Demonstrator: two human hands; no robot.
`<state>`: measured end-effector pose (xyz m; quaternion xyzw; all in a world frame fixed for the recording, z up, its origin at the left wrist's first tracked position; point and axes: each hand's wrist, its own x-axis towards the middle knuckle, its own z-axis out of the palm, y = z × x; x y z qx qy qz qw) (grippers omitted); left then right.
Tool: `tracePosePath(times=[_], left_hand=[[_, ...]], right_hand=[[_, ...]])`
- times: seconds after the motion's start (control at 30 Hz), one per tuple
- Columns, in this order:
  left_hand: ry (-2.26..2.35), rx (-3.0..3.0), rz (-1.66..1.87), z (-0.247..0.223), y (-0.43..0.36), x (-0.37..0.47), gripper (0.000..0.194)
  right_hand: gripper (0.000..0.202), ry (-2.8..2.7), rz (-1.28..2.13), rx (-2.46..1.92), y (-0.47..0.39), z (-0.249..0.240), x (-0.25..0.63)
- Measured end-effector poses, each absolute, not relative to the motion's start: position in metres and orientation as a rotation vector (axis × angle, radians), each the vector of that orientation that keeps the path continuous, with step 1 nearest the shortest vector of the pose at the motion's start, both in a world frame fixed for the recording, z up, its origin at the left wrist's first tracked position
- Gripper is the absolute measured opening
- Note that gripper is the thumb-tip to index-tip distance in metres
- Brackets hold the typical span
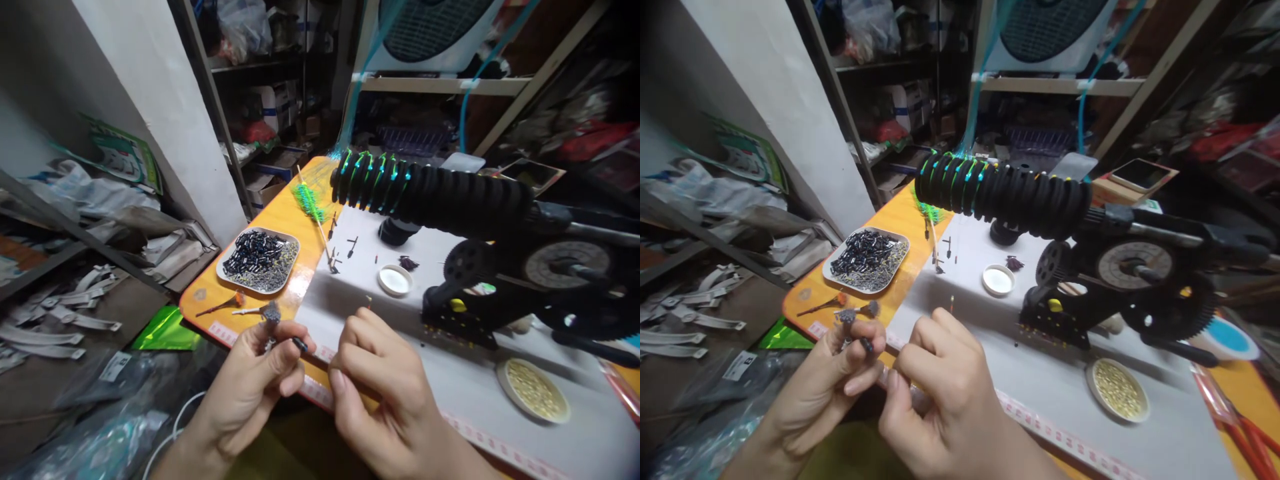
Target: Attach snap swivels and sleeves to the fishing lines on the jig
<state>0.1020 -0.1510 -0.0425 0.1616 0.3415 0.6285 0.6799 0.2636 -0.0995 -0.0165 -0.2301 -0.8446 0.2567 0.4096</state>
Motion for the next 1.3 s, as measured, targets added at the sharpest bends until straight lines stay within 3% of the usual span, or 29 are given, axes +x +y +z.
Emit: tracePosePath(times=[0.67, 1.17, 1.3], left_hand=[[0.938, 0.550, 1.401, -0.039, -0.155, 0.113, 0.014], [1.176, 1.011, 1.388, -0.042, -0.157, 0.102, 0.002], [1.259, 1.167, 1.466, -0.035, -0.156, 0.104, 0.011]], right_hand=[[0.020, -2.213, 0.886, -0.587, -0.100, -0.010, 0.268], [0.024, -2.274, 0.841, -0.584, -0.095, -0.010, 0.273], [0.021, -2.335, 0.788, -0.584, -0.093, -0.015, 0.274]])
